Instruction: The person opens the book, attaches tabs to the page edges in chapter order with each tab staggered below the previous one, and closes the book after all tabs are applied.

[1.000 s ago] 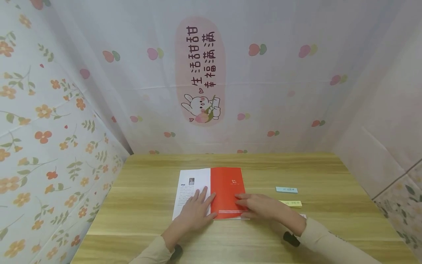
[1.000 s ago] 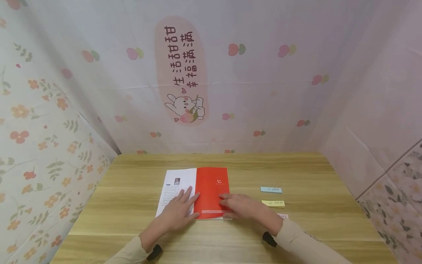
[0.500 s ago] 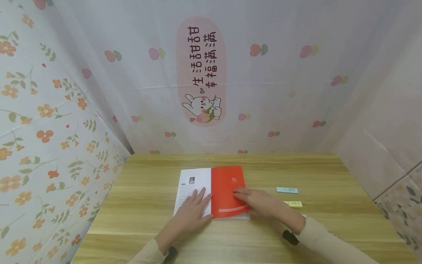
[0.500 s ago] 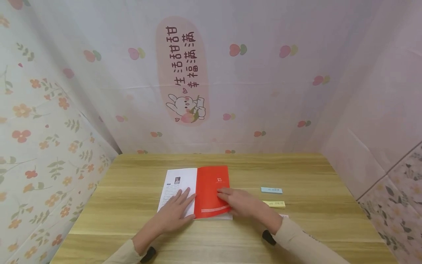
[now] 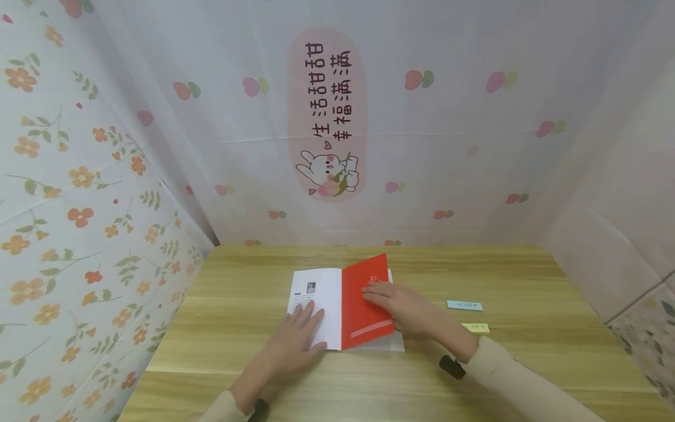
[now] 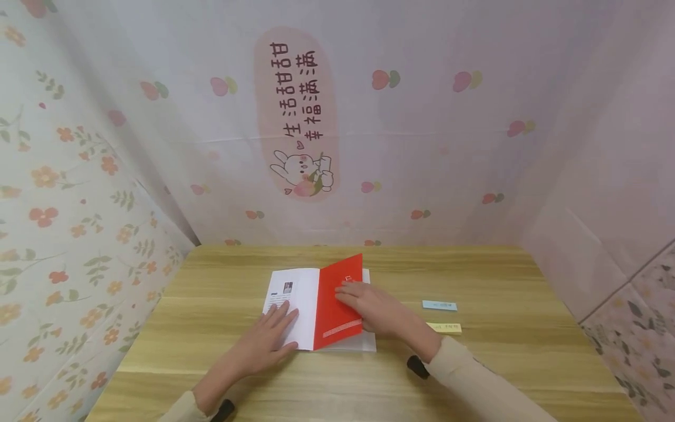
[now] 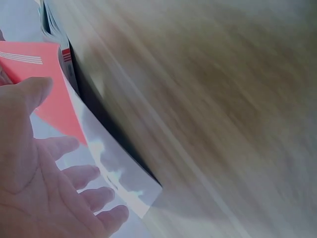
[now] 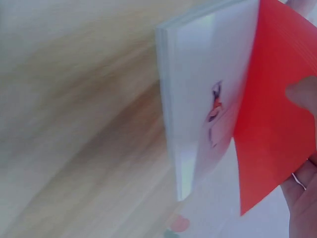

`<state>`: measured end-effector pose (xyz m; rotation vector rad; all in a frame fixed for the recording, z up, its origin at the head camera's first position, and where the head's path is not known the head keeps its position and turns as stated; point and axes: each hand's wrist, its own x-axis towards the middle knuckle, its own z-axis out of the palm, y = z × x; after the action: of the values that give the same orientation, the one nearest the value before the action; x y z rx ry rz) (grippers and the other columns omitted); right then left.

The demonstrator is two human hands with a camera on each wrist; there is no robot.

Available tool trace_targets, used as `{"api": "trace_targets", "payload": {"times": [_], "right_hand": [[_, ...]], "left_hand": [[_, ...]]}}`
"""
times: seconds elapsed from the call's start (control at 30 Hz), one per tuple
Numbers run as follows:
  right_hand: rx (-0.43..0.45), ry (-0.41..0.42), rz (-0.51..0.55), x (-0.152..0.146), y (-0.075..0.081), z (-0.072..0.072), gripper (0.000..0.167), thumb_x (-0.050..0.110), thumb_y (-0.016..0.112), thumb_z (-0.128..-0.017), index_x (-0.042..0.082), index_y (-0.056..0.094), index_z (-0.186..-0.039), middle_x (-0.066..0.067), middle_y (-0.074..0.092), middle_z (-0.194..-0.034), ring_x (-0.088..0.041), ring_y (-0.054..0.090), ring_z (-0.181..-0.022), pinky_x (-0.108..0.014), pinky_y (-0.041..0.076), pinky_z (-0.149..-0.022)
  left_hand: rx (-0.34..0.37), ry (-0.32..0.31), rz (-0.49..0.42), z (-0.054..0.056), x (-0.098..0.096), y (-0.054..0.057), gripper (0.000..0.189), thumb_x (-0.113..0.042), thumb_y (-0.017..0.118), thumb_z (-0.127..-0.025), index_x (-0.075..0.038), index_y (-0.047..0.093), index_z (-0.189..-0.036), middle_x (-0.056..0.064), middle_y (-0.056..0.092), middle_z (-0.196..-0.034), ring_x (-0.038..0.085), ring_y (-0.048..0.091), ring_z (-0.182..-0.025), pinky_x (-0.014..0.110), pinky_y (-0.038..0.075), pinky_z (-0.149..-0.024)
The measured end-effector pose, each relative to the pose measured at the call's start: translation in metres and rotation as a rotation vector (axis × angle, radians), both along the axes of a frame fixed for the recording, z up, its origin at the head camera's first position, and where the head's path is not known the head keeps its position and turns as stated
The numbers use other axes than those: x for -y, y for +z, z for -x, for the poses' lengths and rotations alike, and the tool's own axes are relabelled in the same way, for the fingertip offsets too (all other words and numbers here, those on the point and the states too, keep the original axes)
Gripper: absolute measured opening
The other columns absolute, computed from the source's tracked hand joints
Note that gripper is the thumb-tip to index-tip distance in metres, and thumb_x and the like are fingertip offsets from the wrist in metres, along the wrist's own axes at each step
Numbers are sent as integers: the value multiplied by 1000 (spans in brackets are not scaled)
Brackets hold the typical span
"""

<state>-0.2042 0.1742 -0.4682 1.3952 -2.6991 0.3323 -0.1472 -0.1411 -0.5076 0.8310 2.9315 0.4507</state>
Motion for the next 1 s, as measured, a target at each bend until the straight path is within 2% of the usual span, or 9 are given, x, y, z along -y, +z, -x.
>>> {"api": "trace_targets", "payload": {"times": [0.27, 0.5, 0.6, 0.7, 0.83, 1.0], "right_hand": [[-102, 92, 74, 18, 10, 8, 75, 23, 91, -77, 5, 58, -142, -11, 52, -148, -30, 43, -140, -46, 46, -105], [-148, 148, 172, 43, 14, 16, 80, 17, 88, -80, 4, 49, -148, -14, 34, -160, -33, 24, -150, -49, 30, -117], [-156, 144, 214, 53, 12, 19, 84, 19, 87, -82, 3, 43, -152, -14, 26, -164, -33, 19, -151, -48, 29, -117], [-121, 115, 229, 61, 7, 20, 94, 22, 87, -82, 2, 34, -156, -11, 18, -167, -31, 16, -152, -47, 32, -115], [-21, 60, 218, 68, 0, 18, 104, 22, 86, -84, 4, 19, -162, -5, 8, -169, -25, 14, -153, -40, 38, -112], [69, -3, 209, 74, -12, 14, 108, 24, 82, -88, 3, 7, -163, -8, 4, -170, -23, 16, -152, -33, 48, -103]], "left_hand": [[-31, -4, 9, 0, 12, -2, 68, -42, 59, -100, -2, 44, -152, 25, 35, -157, 50, 30, -143, 60, 30, -114], [-24, 37, -23, -1, 24, 3, 67, -41, 60, -101, -1, 44, -152, 27, 34, -157, 51, 30, -142, 60, 30, -114], [-24, 64, -29, -2, 31, 4, 68, -42, 61, -100, -1, 44, -152, 27, 35, -156, 50, 32, -142, 59, 30, -114], [-31, 82, -39, -3, 40, 4, 67, -39, 63, -100, 2, 46, -150, 29, 37, -154, 49, 35, -140, 58, 31, -114], [-49, 92, -70, -5, 56, 4, 64, -33, 65, -99, 6, 47, -147, 31, 40, -151, 49, 36, -139, 59, 30, -114], [-66, 113, -113, -7, 72, 8, 57, -29, 64, -100, 5, 50, -144, 33, 42, -148, 51, 36, -138, 62, 28, -114]]}}
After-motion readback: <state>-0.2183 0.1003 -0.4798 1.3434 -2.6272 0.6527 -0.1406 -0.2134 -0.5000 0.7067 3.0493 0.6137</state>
